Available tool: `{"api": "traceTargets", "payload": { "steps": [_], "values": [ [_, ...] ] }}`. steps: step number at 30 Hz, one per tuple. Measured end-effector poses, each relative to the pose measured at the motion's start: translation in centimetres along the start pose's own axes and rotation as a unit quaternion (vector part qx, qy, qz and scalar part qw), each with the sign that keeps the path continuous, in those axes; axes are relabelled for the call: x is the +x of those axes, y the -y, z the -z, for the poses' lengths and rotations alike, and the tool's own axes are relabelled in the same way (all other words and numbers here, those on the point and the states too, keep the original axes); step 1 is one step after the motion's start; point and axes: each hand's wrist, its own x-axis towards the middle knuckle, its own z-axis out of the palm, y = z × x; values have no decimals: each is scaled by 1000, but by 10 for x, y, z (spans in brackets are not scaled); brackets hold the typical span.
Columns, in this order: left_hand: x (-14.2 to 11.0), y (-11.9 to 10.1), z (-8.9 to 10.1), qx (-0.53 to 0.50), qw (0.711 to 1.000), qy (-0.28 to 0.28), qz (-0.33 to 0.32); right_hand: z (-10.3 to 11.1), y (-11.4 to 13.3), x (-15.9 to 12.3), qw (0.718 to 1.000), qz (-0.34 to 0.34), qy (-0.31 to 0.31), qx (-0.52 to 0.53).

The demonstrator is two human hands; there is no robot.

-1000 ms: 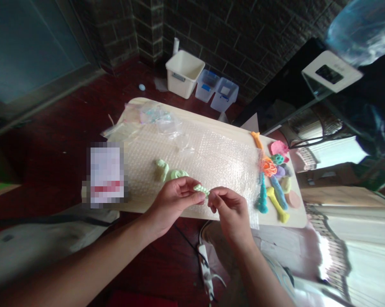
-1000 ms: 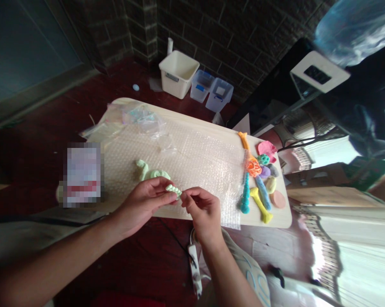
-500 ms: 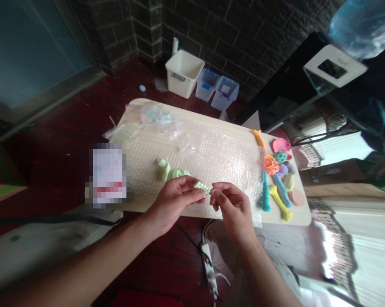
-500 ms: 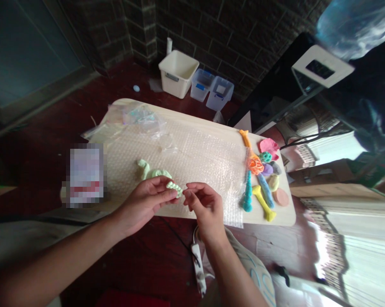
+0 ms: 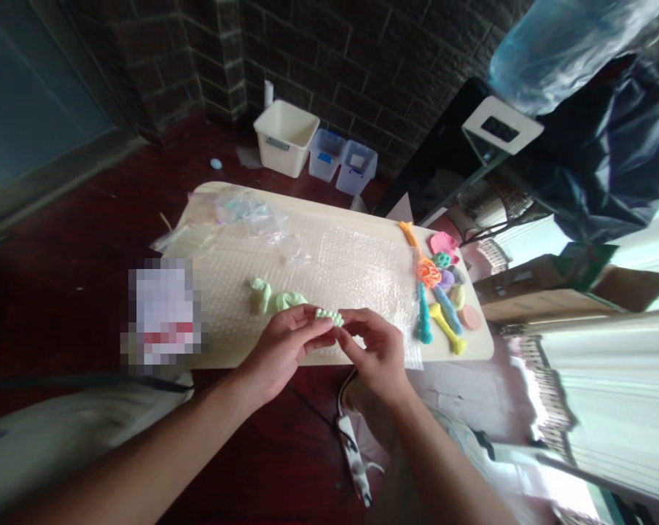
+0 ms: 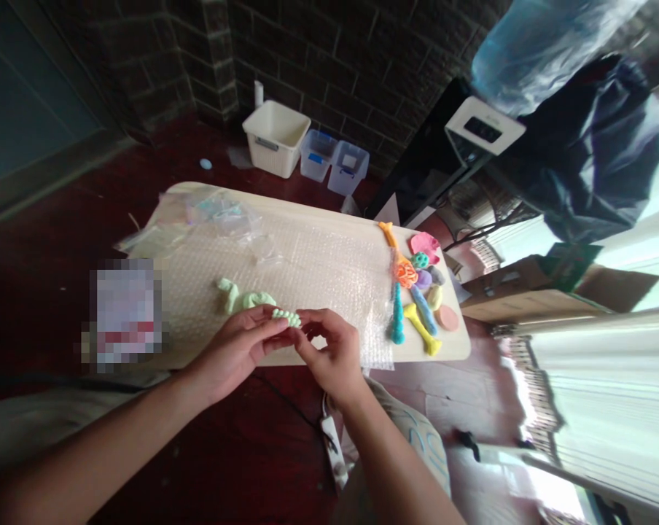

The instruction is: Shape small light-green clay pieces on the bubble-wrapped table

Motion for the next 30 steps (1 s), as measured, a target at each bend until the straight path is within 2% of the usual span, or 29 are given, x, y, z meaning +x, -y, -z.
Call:
{"api": "traceTargets", "payload": {
  "steps": [4,7,9,11,12,13,14,16,17,19,20,22,24,27,30],
  "values": [
    [-2,3,-2,10,1000,18,9,1,-2,1,1000,0,-9,20],
    [-6,4,-6,18,1000,-4,4,5,-12,6,997,-22,-50,45],
    [-8,-1,-7,51,998,-18,-19,13,-23,11,995,-38,-95,22],
    [-8,-12,-4,133,988,-25,-74,22,-35,17,990,-45,-128,-20],
    [-8,-19,0,197,973,-32,-117,28,-42,19,989,-45,-139,-30],
    [-7,-26,5,272,946,-47,-169,33,-47,21,987,-44,-149,-42],
    [-5,-33,11,350,906,-71,-226,37,-51,22,985,-43,-156,-54],
    [-2,-43,25,515,793,-104,-308,43,-56,21,983,-40,-159,-82],
    [0,-44,31,584,735,-91,-332,45,-57,19,982,-38,-155,-98],
    [4,-40,42,688,635,-49,-348,45,-56,14,981,-30,-144,-130],
    [5,-35,46,726,594,-41,-345,45,-55,12,980,-24,-137,-145],
    [8,-22,51,776,538,-34,-327,43,-53,7,977,-12,-124,-172],
    [11,-10,52,789,524,-34,-318,41,-52,3,974,-1,-119,-192],
    [17,-5,50,775,541,-37,-323,40,-53,-2,970,10,-122,-209],
    [22,-10,48,764,553,-33,-332,39,-51,-8,969,15,-132,-208]
  ]
}}
